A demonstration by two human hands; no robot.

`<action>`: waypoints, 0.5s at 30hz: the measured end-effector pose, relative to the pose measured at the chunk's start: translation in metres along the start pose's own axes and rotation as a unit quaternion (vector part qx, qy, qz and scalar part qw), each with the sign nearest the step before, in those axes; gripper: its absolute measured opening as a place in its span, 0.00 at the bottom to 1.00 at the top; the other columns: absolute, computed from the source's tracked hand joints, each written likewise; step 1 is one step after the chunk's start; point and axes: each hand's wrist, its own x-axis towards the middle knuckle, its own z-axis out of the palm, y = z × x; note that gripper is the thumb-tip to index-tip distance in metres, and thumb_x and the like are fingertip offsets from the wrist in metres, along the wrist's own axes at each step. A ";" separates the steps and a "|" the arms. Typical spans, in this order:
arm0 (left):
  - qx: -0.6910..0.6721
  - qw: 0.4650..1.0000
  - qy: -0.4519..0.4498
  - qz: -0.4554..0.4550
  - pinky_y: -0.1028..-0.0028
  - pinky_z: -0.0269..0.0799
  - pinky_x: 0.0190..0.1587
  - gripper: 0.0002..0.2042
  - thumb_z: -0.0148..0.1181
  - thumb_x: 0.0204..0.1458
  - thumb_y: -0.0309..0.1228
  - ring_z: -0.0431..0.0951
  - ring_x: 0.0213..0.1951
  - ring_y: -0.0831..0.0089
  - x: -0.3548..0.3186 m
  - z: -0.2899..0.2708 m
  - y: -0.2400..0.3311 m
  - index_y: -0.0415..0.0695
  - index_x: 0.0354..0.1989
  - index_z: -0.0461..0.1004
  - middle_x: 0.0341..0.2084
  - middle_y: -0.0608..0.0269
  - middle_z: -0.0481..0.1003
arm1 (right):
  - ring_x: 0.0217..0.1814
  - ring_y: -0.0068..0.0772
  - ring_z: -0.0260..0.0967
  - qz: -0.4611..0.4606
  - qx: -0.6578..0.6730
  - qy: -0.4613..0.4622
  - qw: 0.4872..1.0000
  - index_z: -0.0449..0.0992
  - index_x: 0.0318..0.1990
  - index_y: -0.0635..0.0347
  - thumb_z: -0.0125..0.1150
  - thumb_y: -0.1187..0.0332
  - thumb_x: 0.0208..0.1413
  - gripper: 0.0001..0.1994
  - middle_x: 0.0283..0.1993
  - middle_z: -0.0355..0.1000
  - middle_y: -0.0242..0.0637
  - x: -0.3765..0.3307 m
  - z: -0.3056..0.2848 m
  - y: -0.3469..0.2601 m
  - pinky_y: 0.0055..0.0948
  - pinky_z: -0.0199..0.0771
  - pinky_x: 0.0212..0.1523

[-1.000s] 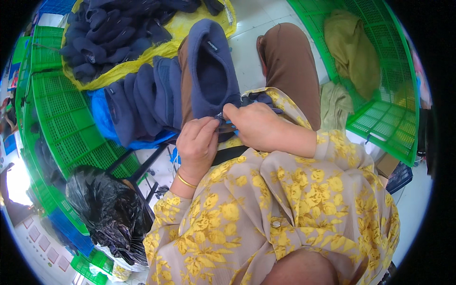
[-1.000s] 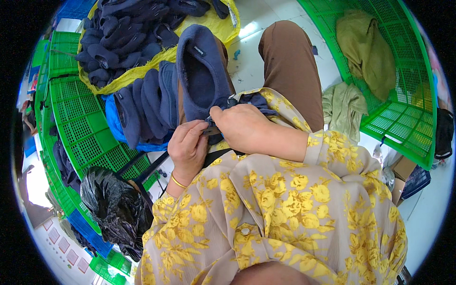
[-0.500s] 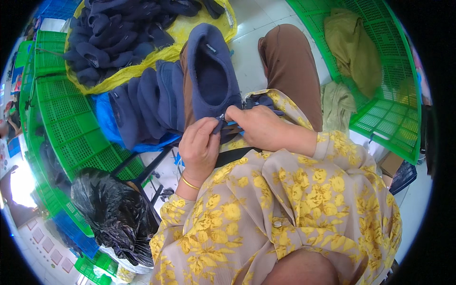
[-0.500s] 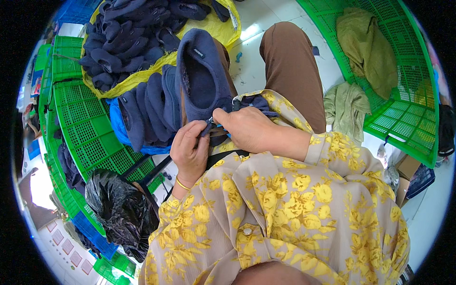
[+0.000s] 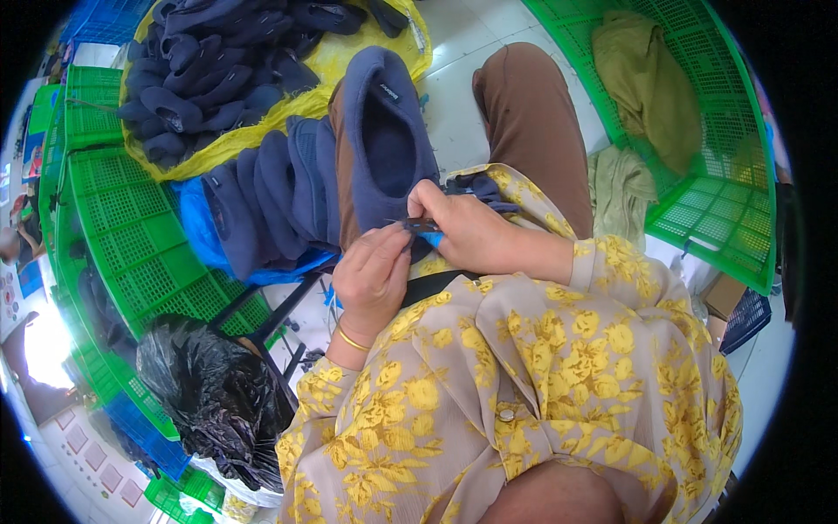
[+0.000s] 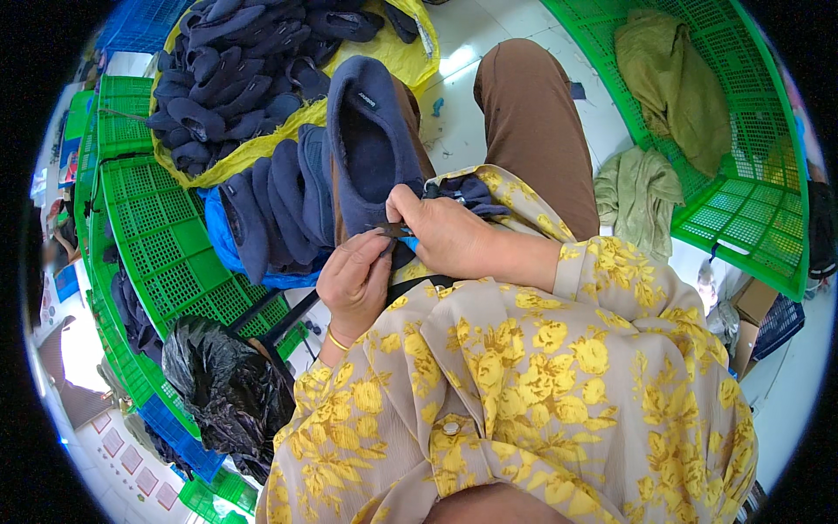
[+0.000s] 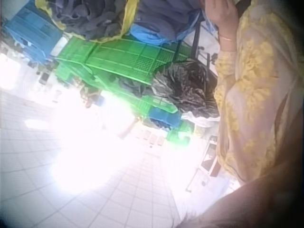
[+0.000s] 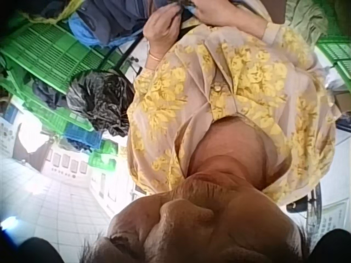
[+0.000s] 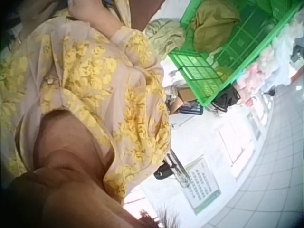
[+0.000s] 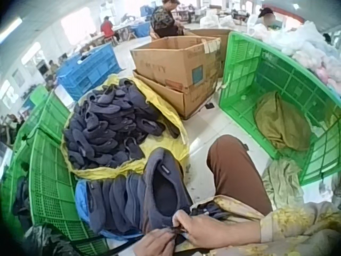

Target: The person sits on the floor and uses a blue-handled tool to stitch the opening of a dark blue slipper. They repeatedly pick up slippers from a yellow bag, perform the stitching, and place them back down.

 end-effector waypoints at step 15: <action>0.022 0.998 -0.021 0.058 0.72 0.77 0.38 0.12 0.65 0.39 0.15 0.81 0.34 0.61 -0.004 0.001 -0.004 0.39 0.34 0.80 0.31 0.55 0.80 | 0.36 0.59 0.73 0.042 -0.023 -0.085 0.995 0.65 0.46 0.57 0.50 0.69 0.59 0.09 0.33 0.75 0.52 0.017 -0.016 -0.015 0.51 0.70 0.36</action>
